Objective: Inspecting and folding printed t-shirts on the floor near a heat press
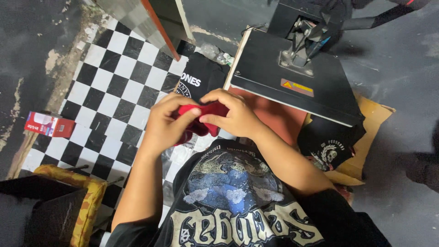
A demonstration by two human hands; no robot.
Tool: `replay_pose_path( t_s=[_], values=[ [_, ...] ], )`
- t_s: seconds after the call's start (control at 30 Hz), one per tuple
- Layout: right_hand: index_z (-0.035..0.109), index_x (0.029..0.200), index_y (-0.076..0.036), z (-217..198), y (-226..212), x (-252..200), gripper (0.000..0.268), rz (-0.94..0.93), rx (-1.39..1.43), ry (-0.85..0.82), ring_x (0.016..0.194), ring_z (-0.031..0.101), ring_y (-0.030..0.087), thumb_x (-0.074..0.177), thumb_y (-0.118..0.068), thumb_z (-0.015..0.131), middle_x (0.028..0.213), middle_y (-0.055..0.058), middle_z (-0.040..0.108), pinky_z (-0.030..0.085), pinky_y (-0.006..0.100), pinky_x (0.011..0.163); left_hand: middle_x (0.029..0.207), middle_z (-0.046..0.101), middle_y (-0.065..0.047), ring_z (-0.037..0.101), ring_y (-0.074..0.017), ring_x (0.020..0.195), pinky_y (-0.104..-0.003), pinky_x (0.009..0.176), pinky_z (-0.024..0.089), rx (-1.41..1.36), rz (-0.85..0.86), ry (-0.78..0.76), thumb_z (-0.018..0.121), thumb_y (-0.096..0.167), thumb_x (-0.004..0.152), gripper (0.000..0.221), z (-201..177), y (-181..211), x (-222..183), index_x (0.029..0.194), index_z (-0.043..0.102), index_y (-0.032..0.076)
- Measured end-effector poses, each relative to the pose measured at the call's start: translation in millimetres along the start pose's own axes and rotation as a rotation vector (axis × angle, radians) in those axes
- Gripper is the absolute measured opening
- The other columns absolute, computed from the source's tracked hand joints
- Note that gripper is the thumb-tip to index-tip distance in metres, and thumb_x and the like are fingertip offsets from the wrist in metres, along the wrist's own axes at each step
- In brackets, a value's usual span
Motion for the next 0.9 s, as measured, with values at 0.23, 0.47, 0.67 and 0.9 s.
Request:
replay_pose_path(
  t_s=[0.23, 0.47, 0.67, 0.9],
  values=[
    [0.072, 0.108, -0.007, 25.1, 21.7, 5.2, 0.014, 0.068, 0.132, 0.178, 0.084, 0.069, 0.016, 0.094, -0.006, 0.074, 0.087, 0.005, 0.071, 0.055, 0.034, 0.081, 0.112, 0.066, -0.016, 0.059, -0.0297, 0.070, -0.044, 0.071, 0.050, 0.142, -0.013, 0.003, 0.087, 0.015, 0.083, 0.045, -47.8, -0.6, -9.6, 0.124, 0.070, 0.009],
    [0.068, 0.103, -0.005, 16.6, 19.2, 4.3, 0.008, 0.278, 0.227, 0.609, 0.077, 0.057, 0.008, 0.095, -0.004, 0.068, 0.079, 0.003, 0.063, 0.048, 0.025, 0.076, 0.098, 0.063, -0.020, 0.066, -0.0394, 0.087, -0.049, 0.083, 0.051, 0.198, -0.288, -0.137, 0.095, 0.017, 0.067, 0.066, -98.6, -39.0, -37.4, 0.126, 0.069, 0.004],
    [0.067, 0.104, -0.006, 19.7, 9.6, 6.1, 0.007, 0.259, 0.276, 0.738, 0.080, 0.052, 0.007, 0.097, -0.006, 0.064, 0.082, 0.000, 0.057, 0.044, 0.023, 0.078, 0.090, 0.067, -0.018, 0.068, -0.0418, 0.086, -0.049, 0.080, 0.053, 0.254, -0.285, -0.156, 0.086, 0.016, 0.082, 0.033, -95.7, -53.5, -35.5, 0.111, 0.074, 0.007],
    [0.069, 0.102, -0.002, 9.7, 17.8, -7.5, 0.010, 0.174, -0.014, 0.587, 0.090, 0.055, 0.016, 0.102, -0.008, 0.061, 0.093, 0.008, 0.056, 0.044, 0.032, 0.087, 0.075, 0.061, -0.012, 0.065, -0.0313, 0.072, -0.039, 0.065, 0.052, 0.168, -0.177, 0.111, 0.082, 0.016, 0.094, 0.015, -86.0, -64.2, -35.8, 0.095, 0.069, 0.007]
  ],
)
Point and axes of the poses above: each hand's wrist, its own x-axis towards the middle knuckle, its own z-axis out of the palm, y = z × x, the point moved 4 cm from there along x, towards the middle knuckle
